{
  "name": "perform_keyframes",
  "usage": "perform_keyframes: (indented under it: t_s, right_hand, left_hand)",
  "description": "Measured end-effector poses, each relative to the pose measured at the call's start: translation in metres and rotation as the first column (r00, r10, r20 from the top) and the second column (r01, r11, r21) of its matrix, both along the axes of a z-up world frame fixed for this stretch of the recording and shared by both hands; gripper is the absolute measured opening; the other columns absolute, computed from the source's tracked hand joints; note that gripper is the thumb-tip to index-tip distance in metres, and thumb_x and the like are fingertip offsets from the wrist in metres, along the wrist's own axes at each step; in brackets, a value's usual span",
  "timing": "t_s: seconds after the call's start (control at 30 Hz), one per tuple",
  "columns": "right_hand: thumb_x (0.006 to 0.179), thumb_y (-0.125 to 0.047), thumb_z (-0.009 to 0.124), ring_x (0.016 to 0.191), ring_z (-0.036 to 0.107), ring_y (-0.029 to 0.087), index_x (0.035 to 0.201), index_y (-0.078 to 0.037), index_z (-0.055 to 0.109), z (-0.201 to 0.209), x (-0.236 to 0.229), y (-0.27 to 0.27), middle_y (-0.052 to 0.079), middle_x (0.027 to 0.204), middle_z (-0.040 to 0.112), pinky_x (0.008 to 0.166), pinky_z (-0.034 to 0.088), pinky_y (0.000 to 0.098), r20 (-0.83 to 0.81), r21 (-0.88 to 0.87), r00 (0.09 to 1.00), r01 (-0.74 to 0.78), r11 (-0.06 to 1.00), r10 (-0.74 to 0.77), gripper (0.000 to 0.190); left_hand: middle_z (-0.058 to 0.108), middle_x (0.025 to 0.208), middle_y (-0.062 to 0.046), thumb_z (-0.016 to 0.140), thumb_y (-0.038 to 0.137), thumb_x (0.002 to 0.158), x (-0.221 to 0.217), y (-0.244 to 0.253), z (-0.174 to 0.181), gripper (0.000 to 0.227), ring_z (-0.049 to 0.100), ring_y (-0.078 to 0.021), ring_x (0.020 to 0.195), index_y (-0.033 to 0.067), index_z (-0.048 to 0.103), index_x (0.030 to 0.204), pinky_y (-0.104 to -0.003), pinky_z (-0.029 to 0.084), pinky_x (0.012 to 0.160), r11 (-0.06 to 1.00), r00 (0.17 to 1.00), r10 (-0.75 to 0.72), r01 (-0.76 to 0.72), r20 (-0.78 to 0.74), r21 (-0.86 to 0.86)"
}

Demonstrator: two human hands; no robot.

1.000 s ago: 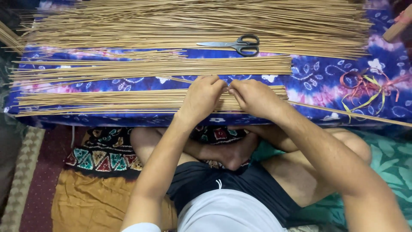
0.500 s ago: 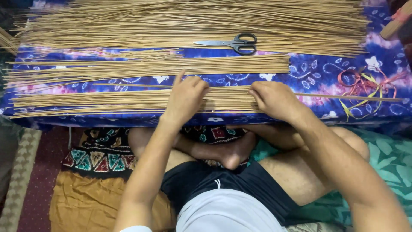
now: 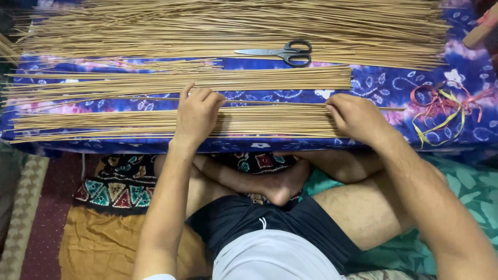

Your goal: The person is organizing and trimming thin wooden sticks into neat bundles on a table.

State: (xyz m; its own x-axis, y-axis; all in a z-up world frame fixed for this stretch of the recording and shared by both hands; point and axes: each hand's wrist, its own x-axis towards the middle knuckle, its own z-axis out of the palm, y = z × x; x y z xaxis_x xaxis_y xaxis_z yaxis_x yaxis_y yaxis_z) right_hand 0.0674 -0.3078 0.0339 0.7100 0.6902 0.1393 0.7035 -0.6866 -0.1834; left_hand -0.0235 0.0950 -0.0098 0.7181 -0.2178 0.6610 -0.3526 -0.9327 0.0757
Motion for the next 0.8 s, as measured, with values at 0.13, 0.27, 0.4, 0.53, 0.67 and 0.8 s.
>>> perform_keyframes:
  t_s: [0.13,0.27,0.4,0.53,0.67,0.8]
  right_hand:
    - [0.103,-0.019,0.058,0.098,0.074,0.035,0.111,-0.01,0.069,-0.005,-0.007,0.016,0.013,0.097,0.074,0.083,0.059,0.0448,0.045,0.003,0.999,0.013,1.0,-0.013,0.016]
    - [0.103,-0.021,0.057,0.092,0.074,0.031,0.106,-0.013,0.069,-0.006,-0.019,0.05,0.008,0.09,0.071,0.078,0.059,0.0411,0.084,0.058,0.995,-0.063,0.996,0.058,0.015]
    - [0.102,-0.018,0.059,0.091,0.073,0.033,0.107,-0.011,0.07,-0.003,-0.02,0.048,0.01,0.092,0.072,0.078,0.058,0.0432,0.051,0.119,0.995,-0.087,0.989,0.082,0.014]
    - [0.101,-0.007,0.06,0.095,0.072,0.042,0.108,-0.002,0.072,0.015,-0.009,0.006,0.019,0.094,0.073,0.08,0.057,0.048,-0.01,0.192,0.995,-0.095,0.977,0.099,0.014]
    - [0.098,0.001,0.068,0.089,0.069,0.045,0.11,0.001,0.076,-0.001,-0.002,-0.029,0.022,0.093,0.072,0.078,0.054,0.052,-0.005,0.359,0.998,-0.058,0.931,0.064,0.015]
    - [0.096,-0.005,0.079,0.085,0.069,0.028,0.113,-0.012,0.082,-0.049,0.012,-0.052,0.009,0.099,0.076,0.078,0.054,0.0386,0.027,0.538,1.0,-0.004,0.843,-0.012,0.018]
  left_hand:
    - [0.064,0.086,0.002,0.076,0.022,0.097,0.004,-0.033,-0.004,0.008,0.068,-0.02,0.091,0.0206,0.068,0.098,-0.051,0.038,0.111,0.998,0.998,-0.042,0.039,-0.052,-0.052]
    - [0.064,0.085,0.002,0.074,0.026,0.096,0.009,-0.088,0.004,0.008,0.068,-0.0189,0.091,0.0201,0.068,0.098,-0.049,0.039,0.11,0.988,0.989,-0.146,0.144,-0.031,-0.054]
    - [0.064,0.084,0.003,0.072,0.025,0.096,0.012,-0.099,0.009,0.007,0.067,-0.0177,0.091,0.0201,0.068,0.096,-0.047,0.04,0.109,0.988,0.99,-0.143,0.142,-0.008,-0.056]
    - [0.064,0.085,0.002,0.072,0.023,0.098,0.012,-0.066,0.011,0.005,0.068,-0.0182,0.091,0.0192,0.069,0.097,-0.046,0.041,0.108,0.994,0.994,-0.107,0.106,-0.009,-0.023]
    - [0.061,0.083,0.002,0.075,0.02,0.096,0.012,-0.059,0.0,0.006,0.067,-0.0186,0.09,0.0189,0.069,0.095,-0.045,0.043,0.107,0.993,0.994,-0.104,0.105,0.032,-0.048]
    - [0.061,0.083,0.003,0.076,0.02,0.096,0.013,-0.067,-0.009,0.006,0.065,-0.0178,0.093,0.0192,0.071,0.094,-0.044,0.045,0.105,0.995,0.991,-0.089,0.094,0.101,-0.043]
